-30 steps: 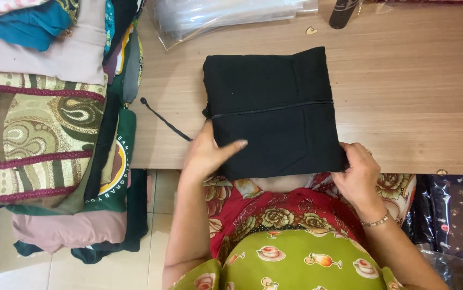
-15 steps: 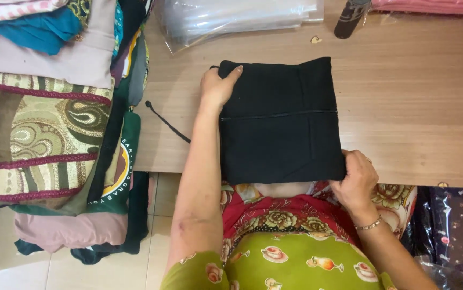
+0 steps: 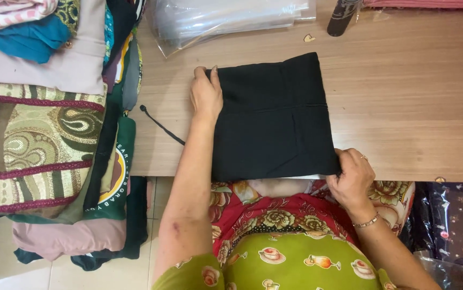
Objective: A person folds a black garment, cleans it thoroughly with a lint roller, and then packages it into a clear plastic bag.
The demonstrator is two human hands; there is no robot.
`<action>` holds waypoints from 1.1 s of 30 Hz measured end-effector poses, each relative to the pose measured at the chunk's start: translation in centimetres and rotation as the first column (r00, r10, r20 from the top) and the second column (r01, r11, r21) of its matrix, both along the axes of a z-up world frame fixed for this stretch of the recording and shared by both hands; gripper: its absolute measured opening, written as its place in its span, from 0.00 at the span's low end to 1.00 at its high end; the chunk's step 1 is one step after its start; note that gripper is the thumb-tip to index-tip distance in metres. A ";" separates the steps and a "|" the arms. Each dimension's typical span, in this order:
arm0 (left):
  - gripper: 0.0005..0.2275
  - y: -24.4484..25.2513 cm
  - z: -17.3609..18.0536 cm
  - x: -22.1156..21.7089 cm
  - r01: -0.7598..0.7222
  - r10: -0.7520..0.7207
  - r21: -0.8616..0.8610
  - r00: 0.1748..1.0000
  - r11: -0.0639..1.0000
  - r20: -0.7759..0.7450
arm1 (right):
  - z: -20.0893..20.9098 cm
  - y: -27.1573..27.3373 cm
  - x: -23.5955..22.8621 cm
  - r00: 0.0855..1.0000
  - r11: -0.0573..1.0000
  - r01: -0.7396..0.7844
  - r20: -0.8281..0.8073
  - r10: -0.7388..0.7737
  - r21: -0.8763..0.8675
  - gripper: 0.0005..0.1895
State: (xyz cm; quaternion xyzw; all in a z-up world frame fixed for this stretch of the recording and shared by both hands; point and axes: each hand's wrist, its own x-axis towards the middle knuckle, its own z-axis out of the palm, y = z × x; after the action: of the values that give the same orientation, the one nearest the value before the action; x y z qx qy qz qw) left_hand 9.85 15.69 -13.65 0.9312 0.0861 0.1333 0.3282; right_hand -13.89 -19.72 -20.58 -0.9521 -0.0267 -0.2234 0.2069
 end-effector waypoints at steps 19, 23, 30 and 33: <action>0.36 -6.3 7.6 -13.3 0.478 -0.379 0.391 0.874 0.787 -0.305 | 0.0 -0.2 -0.3 0.999 0.998 -0.034 -0.021 0.036 0.053 0.07; 0.34 -5.9 6.8 -12.2 0.452 -0.385 0.364 0.890 0.814 -0.244 | -1.8 -2.1 0.5 0.986 0.992 -0.049 -0.162 0.030 -0.113 0.16; 0.34 -6.8 5.9 -11.2 0.453 -0.350 0.406 0.886 0.794 -0.306 | 14.5 -3.6 2.9 0.671 0.837 -0.265 -0.532 0.517 0.479 0.43; 0.34 -7.2 4.8 -11.7 0.409 -0.328 0.477 0.912 0.778 -0.248 | 16.6 0.6 4.8 0.895 0.870 -0.411 -0.063 0.442 0.274 0.35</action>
State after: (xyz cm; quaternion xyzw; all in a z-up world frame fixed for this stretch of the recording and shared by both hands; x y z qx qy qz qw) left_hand -1.89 8.45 -8.88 0.9906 -0.1127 0.0136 0.0769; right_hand -9.08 -19.07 -3.97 -0.9003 -0.1948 -0.1143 0.3721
